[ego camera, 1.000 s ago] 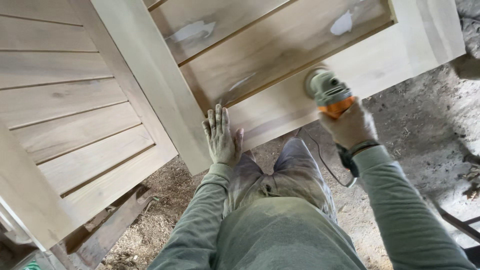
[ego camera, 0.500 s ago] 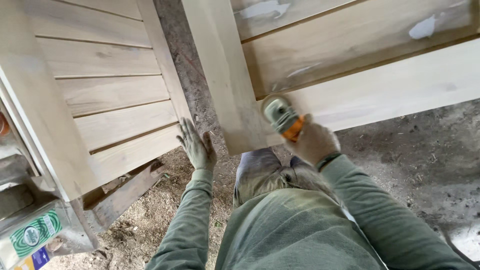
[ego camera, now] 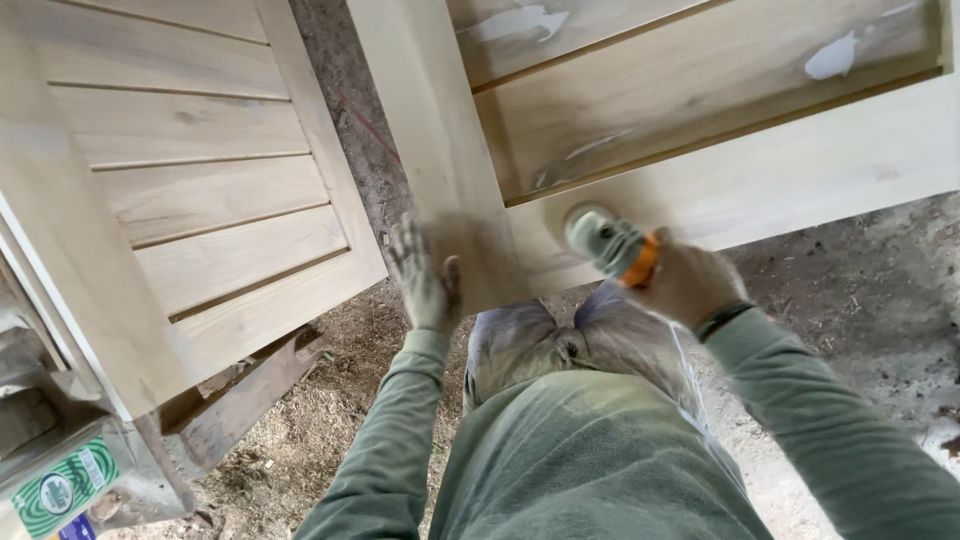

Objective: The person uses an electric angle grinder with a sanding disc to smooth the surface of a wooden door. They systematically move the tool across the door's panels and frame, generating sawdust as they work.

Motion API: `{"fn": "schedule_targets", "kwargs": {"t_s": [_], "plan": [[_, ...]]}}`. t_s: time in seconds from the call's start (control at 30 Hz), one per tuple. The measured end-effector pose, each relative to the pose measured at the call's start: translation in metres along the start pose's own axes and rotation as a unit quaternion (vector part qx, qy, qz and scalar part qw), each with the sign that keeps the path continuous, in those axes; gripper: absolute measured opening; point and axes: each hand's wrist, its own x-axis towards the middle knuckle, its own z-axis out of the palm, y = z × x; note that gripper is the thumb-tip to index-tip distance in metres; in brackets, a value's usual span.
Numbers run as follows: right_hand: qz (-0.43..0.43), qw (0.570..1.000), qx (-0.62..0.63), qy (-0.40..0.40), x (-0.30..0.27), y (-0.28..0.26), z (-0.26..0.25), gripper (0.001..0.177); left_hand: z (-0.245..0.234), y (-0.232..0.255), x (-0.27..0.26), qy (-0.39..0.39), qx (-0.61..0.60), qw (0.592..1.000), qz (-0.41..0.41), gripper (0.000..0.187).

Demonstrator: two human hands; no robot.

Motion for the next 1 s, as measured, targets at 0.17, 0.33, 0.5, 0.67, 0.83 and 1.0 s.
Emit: {"fn": "schedule_targets", "kwargs": {"t_s": [0.17, 0.33, 0.5, 0.67, 0.83, 1.0], "plan": [[0.035, 0.997, 0.019, 0.070, -0.011, 0.074, -0.003, 0.064, 0.009, 0.074, 0.024, -0.080, 0.003, 0.987, 0.142, 0.081], [0.088, 0.989, 0.060, 0.098, -0.023, 0.122, -0.017, 0.063, 0.010, 0.135, 0.043, -0.103, 0.006, 0.978, 0.179, 0.081], [0.140, 0.981, 0.034, 0.128, -0.035, 0.156, -0.031, 0.059, 0.013, 0.163, 0.057, -0.140, 0.061, 0.972, 0.177, 0.085], [0.144, 0.967, 0.109, 0.179, -0.037, 0.208, -0.037, 0.056, 0.018, 0.161, 0.060, -0.131, 0.087, 0.970, 0.186, 0.085], [0.224, 0.945, 0.151, 0.182, -0.033, 0.258, -0.064, 0.056, 0.015, 0.163, 0.058, -0.129, 0.098, 0.971, 0.174, 0.085], [0.275, 0.879, 0.319, 0.221, -0.015, 0.296, -0.091, 0.044, 0.011, 0.168, 0.054, -0.107, 0.083, 0.975, 0.179, 0.084]]}}
